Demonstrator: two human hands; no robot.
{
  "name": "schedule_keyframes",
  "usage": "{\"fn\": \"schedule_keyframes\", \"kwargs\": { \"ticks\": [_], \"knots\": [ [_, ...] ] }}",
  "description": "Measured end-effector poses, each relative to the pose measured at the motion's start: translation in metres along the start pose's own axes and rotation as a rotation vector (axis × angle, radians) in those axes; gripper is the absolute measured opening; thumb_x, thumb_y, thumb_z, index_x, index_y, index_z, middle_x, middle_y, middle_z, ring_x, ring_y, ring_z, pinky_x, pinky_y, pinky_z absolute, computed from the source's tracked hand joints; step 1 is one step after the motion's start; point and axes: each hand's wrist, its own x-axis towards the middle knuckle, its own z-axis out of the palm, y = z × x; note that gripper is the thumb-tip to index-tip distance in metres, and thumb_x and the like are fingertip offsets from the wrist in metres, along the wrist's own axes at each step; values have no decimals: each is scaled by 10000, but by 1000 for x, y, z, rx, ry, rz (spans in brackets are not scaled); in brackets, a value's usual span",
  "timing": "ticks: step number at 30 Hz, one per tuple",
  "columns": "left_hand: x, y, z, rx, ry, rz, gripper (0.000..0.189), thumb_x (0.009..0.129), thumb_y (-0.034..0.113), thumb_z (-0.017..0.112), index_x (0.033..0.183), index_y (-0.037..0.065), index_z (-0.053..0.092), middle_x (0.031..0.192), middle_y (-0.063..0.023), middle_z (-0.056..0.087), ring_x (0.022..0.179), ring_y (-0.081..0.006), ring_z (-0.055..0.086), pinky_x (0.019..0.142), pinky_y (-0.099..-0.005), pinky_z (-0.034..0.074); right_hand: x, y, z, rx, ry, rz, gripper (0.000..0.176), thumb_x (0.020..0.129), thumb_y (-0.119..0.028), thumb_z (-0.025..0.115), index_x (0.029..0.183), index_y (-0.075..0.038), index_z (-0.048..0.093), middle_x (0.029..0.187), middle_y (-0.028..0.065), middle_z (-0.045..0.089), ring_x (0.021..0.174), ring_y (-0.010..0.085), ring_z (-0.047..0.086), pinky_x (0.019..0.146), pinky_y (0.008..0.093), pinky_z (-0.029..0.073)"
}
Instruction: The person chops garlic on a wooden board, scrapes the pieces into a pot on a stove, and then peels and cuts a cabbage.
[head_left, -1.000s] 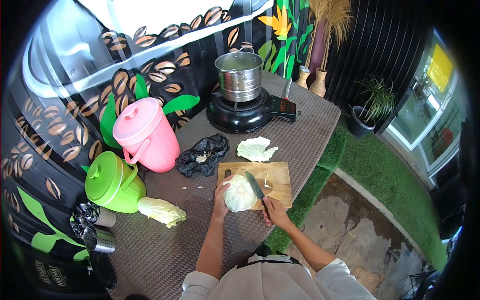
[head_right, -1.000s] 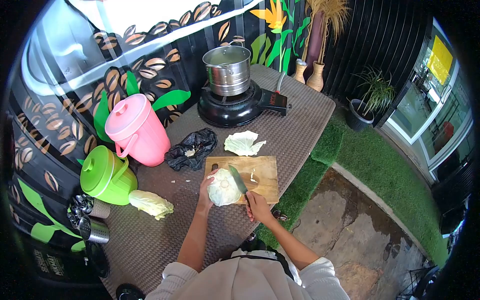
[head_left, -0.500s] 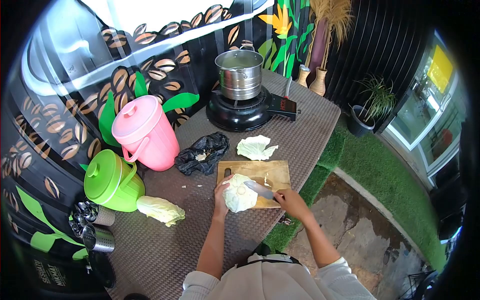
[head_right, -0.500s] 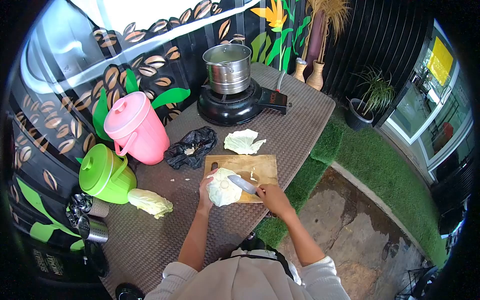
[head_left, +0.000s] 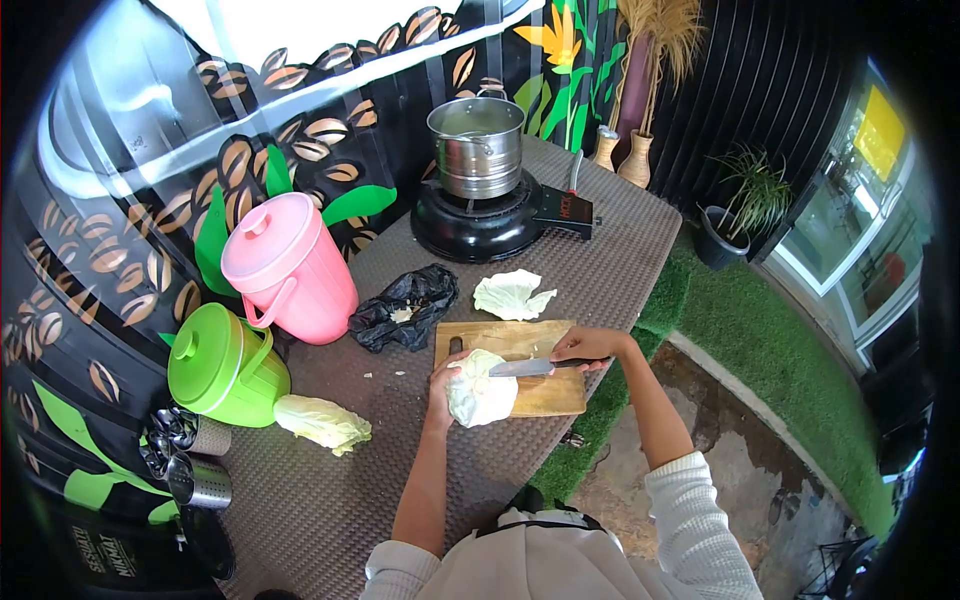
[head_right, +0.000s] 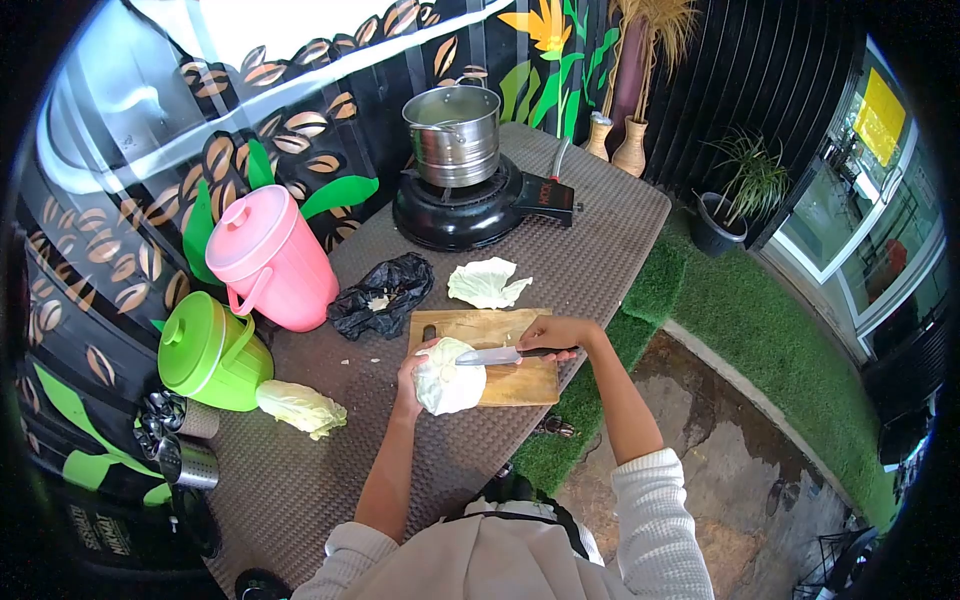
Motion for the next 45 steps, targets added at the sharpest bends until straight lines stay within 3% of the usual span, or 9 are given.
{"fn": "schedule_keyframes", "kwargs": {
  "ticks": [6, 14, 20, 22, 23, 25, 28, 35, 45],
  "knots": [
    [1, -3, -2, -7, 58, 10, 481, 803, 166, 533, 1215, -75, 586, 1160, -180, 639, 1052, -265, 629, 941, -347, 499, 17, 37, 16, 285, -84, -21, 311, 1022, -333, 494, 1153, -138, 698, 529, -78, 406, 378, 22, 310, 340, 214, 245],
    [4, -8, -9, 29, 45, -16, 536, 817, 207, 514, 1282, -59, 521, 1233, -194, 597, 1137, -299, 585, 1016, -376, 451, 16, 46, 41, 355, -8, -154, 364, 1034, -343, 466, 1052, -64, 700, 534, -56, 427, 380, 29, 326, 343, 221, 262],
    [4, -9, -9, 29, 74, -4, 525, 817, 199, 515, 1275, -60, 532, 1223, -197, 604, 1131, -299, 590, 1014, -377, 454, 4, 24, 65, 38, 335, -145, 356, 1012, -352, 506, 948, -55, 691, 552, 17, 489, 426, 74, 419, 402, 269, 356],
    [2, -7, -5, 29, 76, -4, 522, 816, 196, 515, 1271, -60, 536, 1217, -195, 608, 1122, -298, 594, 1009, -375, 456, 21, 36, 73, -206, 535, -455, 323, 997, -310, 525, 950, -28, 676, 624, 109, 574, 533, 190, 549, 530, 338, 446],
    [2, -6, -4, 31, 79, -1, 519, 816, 194, 516, 1267, -60, 539, 1210, -193, 612, 1114, -298, 597, 1004, -374, 459, 25, 38, 79, -208, 536, -456, 323, 997, -310, 525, 950, -28, 676, 624, 109, 574, 533, 190, 549, 530, 338, 446],
    [3, -8, -5, 37, 86, 19, 516, 813, 192, 520, 1262, -61, 544, 1208, -189, 614, 1105, -296, 601, 998, -372, 462, 30, 31, 93, -247, 656, -375, 337, 976, -323, 534, 1005, -15, 667, 809, 230, 656, 762, 382, 635, 707, 450, 488],
    [2, -8, -7, 46, 105, 31, 512, 808, 188, 525, 1253, -63, 551, 1200, -182, 618, 1089, -293, 606, 987, -369, 466, 35, 14, 120, -212, 800, -299, 352, 979, -334, 523, 975, -8, 656, 834, 245, 658, 834, 433, 628, 736, 499, 481],
    [4, -13, -9, -34, 190, 67, 436, 790, 122, 562, 1164, -93, 631, 1134, -156, 661, 1012, -244, 639, 932, -306, 479, 48, 14, 155, -255, 999, -267, 288, 990, -292, 528, 941, -9, 561, 642, 216, 590, 626, 422, 604, 551, 497, 441],
    [4, -17, -10, -41, 177, 97, 486, 801, 159, 499, 1191, -116, 588, 1163, -204, 638, 1061, -295, 627, 972, -358, 478, 57, 3, 162, -118, 965, -261, 283, 1005, -290, 489, 971, -14, 539, 714, 264, 609, 719, 476, 599, 619, 536, 449]
  ]
}}
